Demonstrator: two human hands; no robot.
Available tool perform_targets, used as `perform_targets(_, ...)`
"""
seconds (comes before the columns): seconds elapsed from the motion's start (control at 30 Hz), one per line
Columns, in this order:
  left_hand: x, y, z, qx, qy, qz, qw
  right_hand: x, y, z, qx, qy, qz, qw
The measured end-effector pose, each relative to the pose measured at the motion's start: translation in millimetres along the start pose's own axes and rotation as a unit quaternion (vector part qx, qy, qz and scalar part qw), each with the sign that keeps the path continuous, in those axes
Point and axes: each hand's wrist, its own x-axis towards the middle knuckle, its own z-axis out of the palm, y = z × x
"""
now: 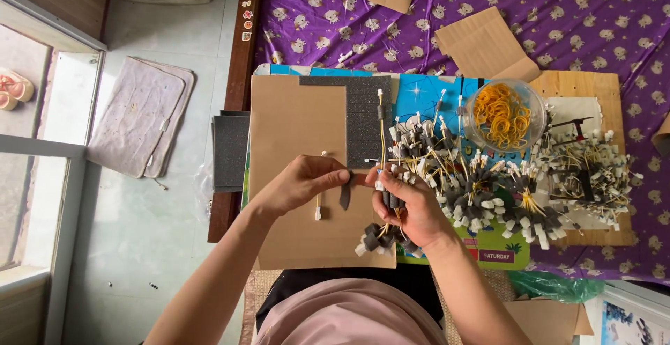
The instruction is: Wrapping foam strips around electrical wire connectors manually.
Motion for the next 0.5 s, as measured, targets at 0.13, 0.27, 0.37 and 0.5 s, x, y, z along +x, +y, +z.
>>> perform_targets(0.13, -8, 3, -4, -0.095, -0.071, -0.044, 0.992, -10, -1, -1, -0.016, 0.031, 0.0, 0.999)
perform_targets(0.27, -21, 34, 6, -0.2, -0.09, 0.002, 0.976, -15, 0, 0, -0.064, 0.032, -0.021, 0.997)
perform_targets(0.37, -30, 76, 18, -0.023, -0.015, -0.038, 0.999, -22, -1, 4, 0.041, -0.034, -0.007, 0.999)
perform_targets(0.5, -29, 83, 25, 0.071, 0.022, 0.064, 0.995, -25, 3, 1, 0.067, -0.048, -0.052, 0.995)
